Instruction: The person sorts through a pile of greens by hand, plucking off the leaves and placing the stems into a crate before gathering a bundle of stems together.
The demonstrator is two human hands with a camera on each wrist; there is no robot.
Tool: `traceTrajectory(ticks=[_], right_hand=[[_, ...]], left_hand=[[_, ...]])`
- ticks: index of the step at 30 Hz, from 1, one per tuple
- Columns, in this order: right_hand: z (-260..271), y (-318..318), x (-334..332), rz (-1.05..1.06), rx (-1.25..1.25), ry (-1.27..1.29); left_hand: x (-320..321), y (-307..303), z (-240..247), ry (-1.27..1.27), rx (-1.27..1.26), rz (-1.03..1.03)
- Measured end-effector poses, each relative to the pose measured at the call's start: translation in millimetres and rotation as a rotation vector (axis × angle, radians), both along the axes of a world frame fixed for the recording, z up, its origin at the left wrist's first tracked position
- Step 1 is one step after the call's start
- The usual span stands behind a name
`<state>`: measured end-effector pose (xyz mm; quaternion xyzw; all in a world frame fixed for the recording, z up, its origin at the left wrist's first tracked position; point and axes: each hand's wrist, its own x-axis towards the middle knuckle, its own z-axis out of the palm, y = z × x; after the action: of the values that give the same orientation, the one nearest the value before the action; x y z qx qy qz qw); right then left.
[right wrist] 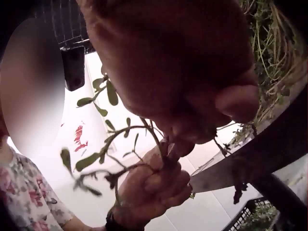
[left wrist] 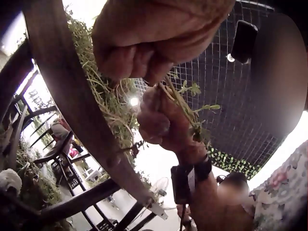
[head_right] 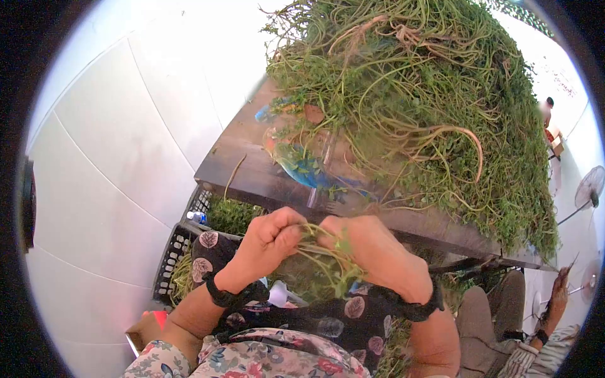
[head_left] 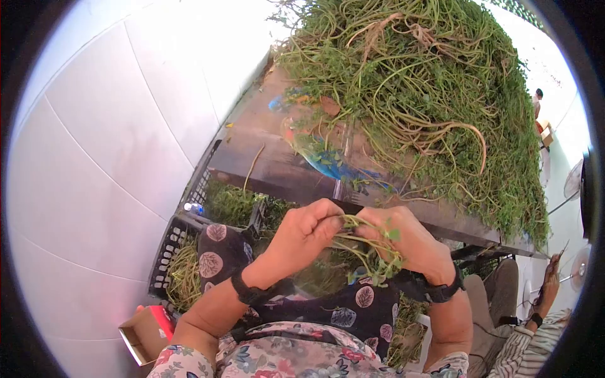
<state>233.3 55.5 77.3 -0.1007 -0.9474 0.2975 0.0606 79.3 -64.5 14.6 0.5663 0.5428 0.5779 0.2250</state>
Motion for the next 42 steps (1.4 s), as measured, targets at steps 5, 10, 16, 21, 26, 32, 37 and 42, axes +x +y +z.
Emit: traceTrajectory(ticks=[5,10,16,21,26,32,37,42], right_hand=[[1.3,8.8,17.6,0.025,0.364,-0.107],[3.9,37.4,51.3,0.013,0.613,0.082],[-0.2,14.0,51.5,-0.502,-0.849,0.172],[-8.4,-0.1,40.3,-0.334,-0.991,0.14],[-13.7,-1.5,31.9,-0.352,-0.512,0.197],[-30.8,25.7,57.3,-0.613,-0.834,0.539],[-35.3,16.9,66.3,-0.505,-1.353,0.581],[-33.6,-8.2,54.2,-0.445,-1.099,0.234]], left_hand=[[6.4,-15.7,4.7,0.051,-0.149,-0.077],[-9.5,-25.9,1.6,-0.129,-0.219,-0.12],[-5.9,-18.7,1.8,-0.218,-0.289,-0.175],[3.2,-16.4,-2.6,-0.138,-0.307,-0.2],[7.5,-17.2,6.7,-0.054,-0.38,-0.205],[7.4,-21.3,6.2,-0.023,-0.368,-0.194],[7.5,-19.5,-10.0,-0.016,-0.343,-0.124],[16.2,-14.6,-14.2,0.189,-0.24,-0.003]])
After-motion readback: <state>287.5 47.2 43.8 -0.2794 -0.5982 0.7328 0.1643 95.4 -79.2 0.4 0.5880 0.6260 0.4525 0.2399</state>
